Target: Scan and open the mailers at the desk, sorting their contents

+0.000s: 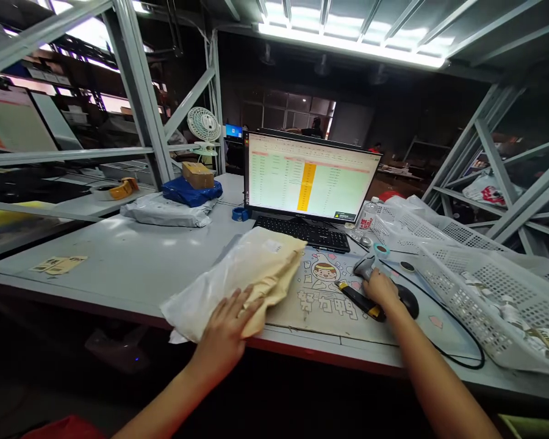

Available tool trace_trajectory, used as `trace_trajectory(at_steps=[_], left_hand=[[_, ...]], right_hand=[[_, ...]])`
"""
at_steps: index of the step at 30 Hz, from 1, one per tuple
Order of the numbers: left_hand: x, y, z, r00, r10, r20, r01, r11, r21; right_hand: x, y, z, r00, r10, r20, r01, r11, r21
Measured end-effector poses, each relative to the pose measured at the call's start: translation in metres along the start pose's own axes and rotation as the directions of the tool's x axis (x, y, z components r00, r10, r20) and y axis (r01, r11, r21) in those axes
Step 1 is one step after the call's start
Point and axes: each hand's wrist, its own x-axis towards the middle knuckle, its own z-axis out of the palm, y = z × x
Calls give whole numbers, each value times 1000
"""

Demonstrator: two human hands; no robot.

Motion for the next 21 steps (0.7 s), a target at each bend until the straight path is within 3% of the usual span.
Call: trace_trajectory(at_steps=[3, 6, 9, 12, 16, 21], left_hand=[[-2, -35, -2, 989, -96, -108, 99, 995, 25], [1, -48, 6, 955, -213, -208, 233, 969, 76], [4, -45, 17, 928, -286, -238, 317, 943, 101], [4, -43, 23, 927, -297, -230, 323, 943, 84], [0, -49, 27, 932, -295, -212, 316, 946, 72], [-1, -52, 30, 926, -291, -239, 319, 944, 89]], right_hand=[[11, -21, -10, 997, 14, -74, -10, 999, 46], [25, -68, -11, 989, -72, -130, 92, 983, 158], [39, -124, 9, 983, -171, -73, 182, 962, 203], [48, -164, 35, 986, -161, -42, 166, 961, 222], [55, -180, 57, 994, -82, -66, 95, 966, 241], [62, -171, 62, 993, -105, 49, 92, 971, 222]])
